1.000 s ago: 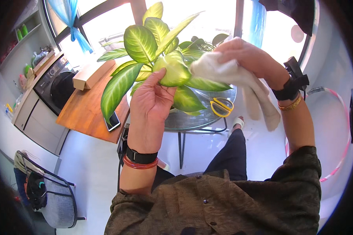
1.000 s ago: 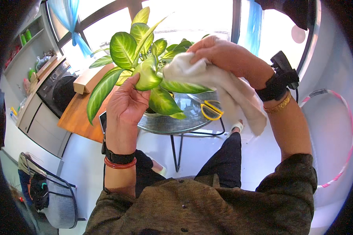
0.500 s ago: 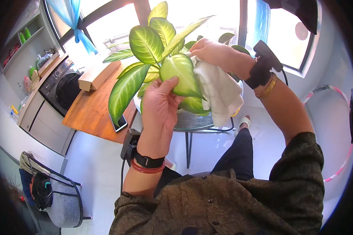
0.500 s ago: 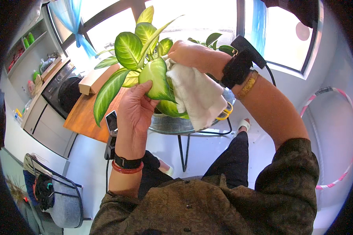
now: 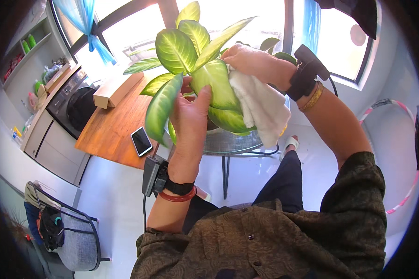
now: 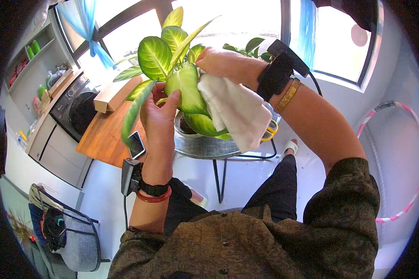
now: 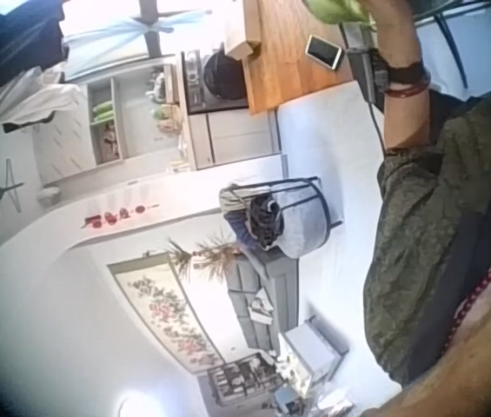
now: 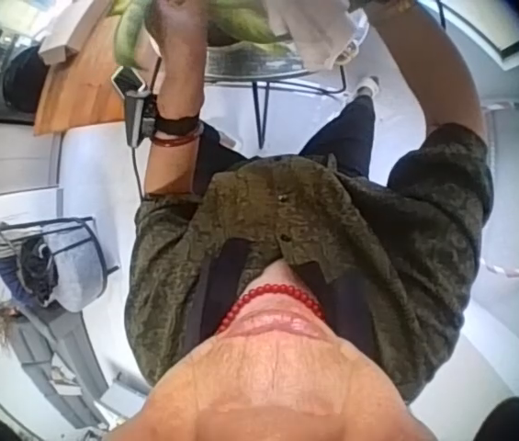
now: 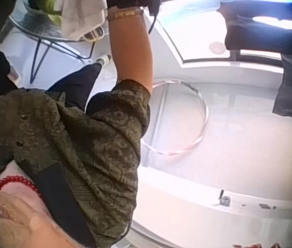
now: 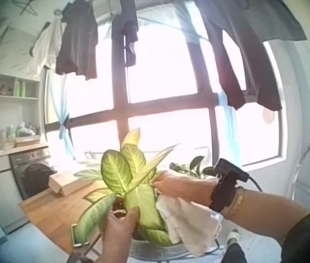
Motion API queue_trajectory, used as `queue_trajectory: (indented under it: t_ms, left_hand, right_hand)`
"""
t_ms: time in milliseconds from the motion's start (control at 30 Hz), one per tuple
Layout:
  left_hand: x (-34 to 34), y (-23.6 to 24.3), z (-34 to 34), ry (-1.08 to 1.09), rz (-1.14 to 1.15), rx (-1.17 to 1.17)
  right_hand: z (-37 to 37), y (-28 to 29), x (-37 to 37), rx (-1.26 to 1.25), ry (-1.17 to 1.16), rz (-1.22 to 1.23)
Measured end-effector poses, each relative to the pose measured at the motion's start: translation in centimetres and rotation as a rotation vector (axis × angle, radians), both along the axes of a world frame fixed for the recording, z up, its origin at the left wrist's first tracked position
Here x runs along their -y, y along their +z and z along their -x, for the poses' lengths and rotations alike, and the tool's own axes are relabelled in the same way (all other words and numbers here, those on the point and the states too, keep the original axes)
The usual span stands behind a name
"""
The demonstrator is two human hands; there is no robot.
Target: Cleaning the leaves of a potted plant with a white cloth.
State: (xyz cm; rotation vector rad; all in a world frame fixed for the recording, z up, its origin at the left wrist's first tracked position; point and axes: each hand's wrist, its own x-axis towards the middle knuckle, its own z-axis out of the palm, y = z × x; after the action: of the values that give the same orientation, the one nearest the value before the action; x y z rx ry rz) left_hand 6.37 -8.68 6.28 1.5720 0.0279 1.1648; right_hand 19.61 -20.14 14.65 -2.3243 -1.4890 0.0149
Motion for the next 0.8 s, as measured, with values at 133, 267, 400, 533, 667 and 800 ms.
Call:
queue_trajectory:
  t_ms: [133, 267, 400, 533, 667, 800]
  left_hand:
    - [0.3, 0.1, 0.3, -0.035, 0.084, -0.061]
    - [-0.3, -0.2, -0.6, 0.124, -0.235, -0.109]
    - [-0.1, -0.1, -0.7, 0.152, -0.445, 0.000]
    - [0.7, 0.3, -1.1, 0.134, -0.387, -0.080]
    - [0.4, 0.7, -1.9, 0.217, -0.535, -0.032]
    - [0.4, 1.1, -2.7, 0.309, -0.751, -0.039]
  right_hand:
    - [0.4, -0.1, -0.2, -0.379, -0.232, -0.242]
    - [-1.1, -1.1, 1.3, -0.299, 0.023, -0.222]
    - [-1.6, -1.6, 2.5, -0.173, 0.247, -0.285]
    - [-0.6, -0.9, 2.2, -0.429, 0.201, -0.268]
    - [-0.3, -0.6, 3.0, 0.028, 0.257, -0.194]
    - [0.5, -0.4, 3.5, -0.059, 0.210, -0.229]
